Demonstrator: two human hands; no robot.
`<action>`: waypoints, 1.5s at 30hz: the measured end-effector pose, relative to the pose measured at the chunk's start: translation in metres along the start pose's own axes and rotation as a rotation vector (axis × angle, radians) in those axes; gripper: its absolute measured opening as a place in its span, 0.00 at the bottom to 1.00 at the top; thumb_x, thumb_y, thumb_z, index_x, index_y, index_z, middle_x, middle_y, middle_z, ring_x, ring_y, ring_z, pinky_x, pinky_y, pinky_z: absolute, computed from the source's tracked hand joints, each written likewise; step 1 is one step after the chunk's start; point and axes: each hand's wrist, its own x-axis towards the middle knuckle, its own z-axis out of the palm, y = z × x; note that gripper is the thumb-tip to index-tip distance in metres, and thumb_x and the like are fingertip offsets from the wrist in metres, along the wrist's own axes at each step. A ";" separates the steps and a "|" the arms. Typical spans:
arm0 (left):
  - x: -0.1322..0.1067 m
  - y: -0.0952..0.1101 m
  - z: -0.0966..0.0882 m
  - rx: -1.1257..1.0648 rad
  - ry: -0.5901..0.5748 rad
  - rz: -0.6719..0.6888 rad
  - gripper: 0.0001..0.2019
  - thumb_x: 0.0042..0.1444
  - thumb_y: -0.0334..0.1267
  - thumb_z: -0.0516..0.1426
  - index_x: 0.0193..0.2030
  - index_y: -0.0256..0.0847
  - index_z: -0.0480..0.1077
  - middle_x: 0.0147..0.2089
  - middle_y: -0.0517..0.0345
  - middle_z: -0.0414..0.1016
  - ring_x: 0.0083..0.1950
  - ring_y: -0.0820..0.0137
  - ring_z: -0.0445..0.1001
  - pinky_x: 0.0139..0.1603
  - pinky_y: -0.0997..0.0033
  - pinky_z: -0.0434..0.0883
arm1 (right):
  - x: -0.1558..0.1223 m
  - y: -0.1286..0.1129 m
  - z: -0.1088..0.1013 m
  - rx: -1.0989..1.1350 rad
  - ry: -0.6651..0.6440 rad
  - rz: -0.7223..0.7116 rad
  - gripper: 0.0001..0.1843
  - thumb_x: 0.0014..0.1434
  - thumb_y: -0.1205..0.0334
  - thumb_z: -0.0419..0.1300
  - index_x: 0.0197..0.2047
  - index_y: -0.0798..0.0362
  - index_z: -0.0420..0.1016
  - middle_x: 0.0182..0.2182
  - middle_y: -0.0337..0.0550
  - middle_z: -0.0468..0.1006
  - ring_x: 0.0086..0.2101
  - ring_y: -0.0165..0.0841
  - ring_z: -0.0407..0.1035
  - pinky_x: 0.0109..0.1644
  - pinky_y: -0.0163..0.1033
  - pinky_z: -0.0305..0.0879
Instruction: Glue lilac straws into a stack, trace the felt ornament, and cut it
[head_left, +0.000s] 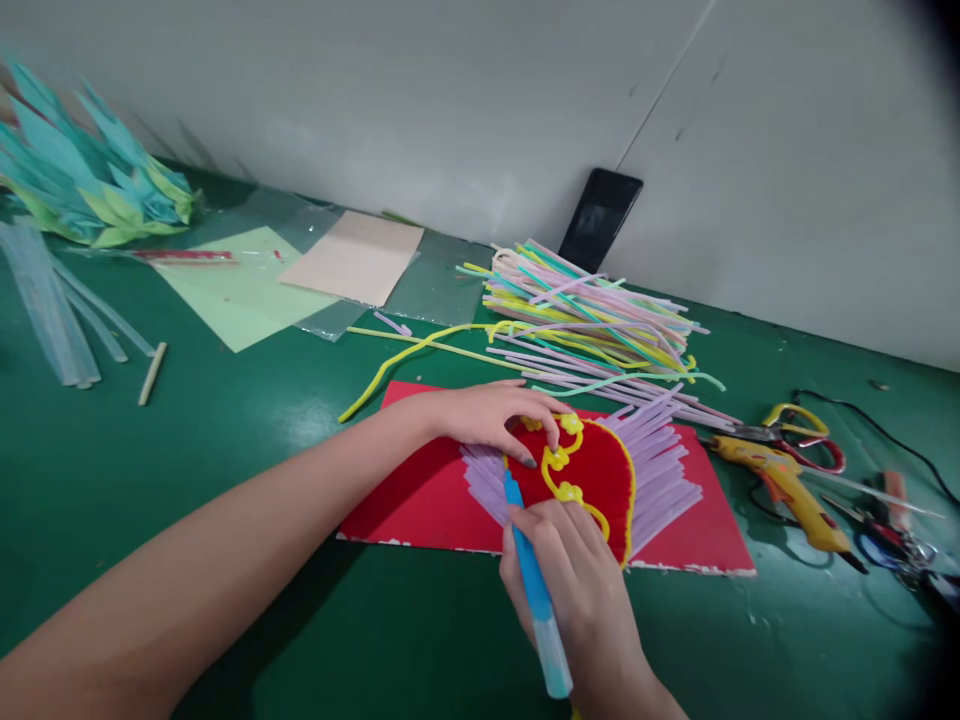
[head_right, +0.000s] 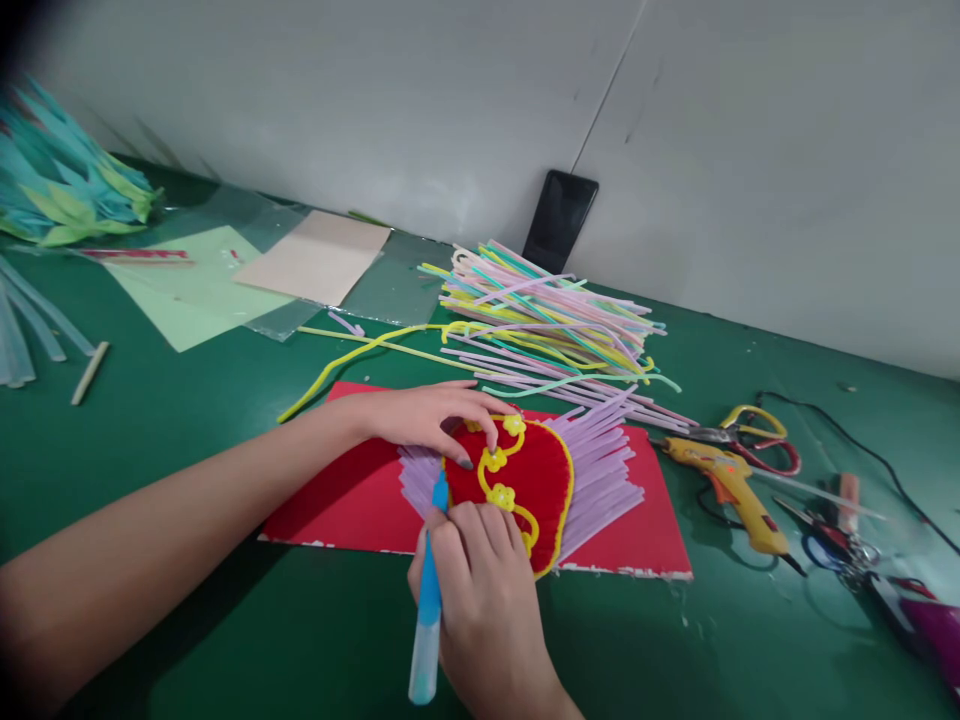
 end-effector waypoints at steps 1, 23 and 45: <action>0.000 0.000 0.000 0.004 0.002 0.001 0.12 0.57 0.36 0.60 0.49 0.45 0.70 0.69 0.56 0.57 0.69 0.65 0.54 0.69 0.54 0.38 | 0.001 0.001 0.000 -0.001 -0.008 0.001 0.08 0.61 0.71 0.54 0.44 0.55 0.68 0.32 0.46 0.73 0.33 0.37 0.67 0.39 0.43 0.64; 0.002 -0.001 0.000 0.017 -0.001 -0.002 0.14 0.55 0.35 0.62 0.48 0.45 0.70 0.68 0.55 0.60 0.68 0.64 0.56 0.68 0.55 0.44 | 0.004 0.003 0.004 -0.057 -0.055 -0.019 0.09 0.63 0.72 0.50 0.42 0.55 0.69 0.33 0.46 0.74 0.33 0.38 0.64 0.39 0.44 0.60; 0.003 0.005 -0.001 0.025 -0.005 -0.021 0.12 0.55 0.34 0.62 0.47 0.45 0.71 0.68 0.55 0.59 0.68 0.65 0.56 0.68 0.56 0.46 | -0.002 -0.002 -0.014 0.223 0.091 0.058 0.07 0.59 0.73 0.55 0.40 0.54 0.69 0.31 0.44 0.74 0.34 0.35 0.70 0.42 0.42 0.70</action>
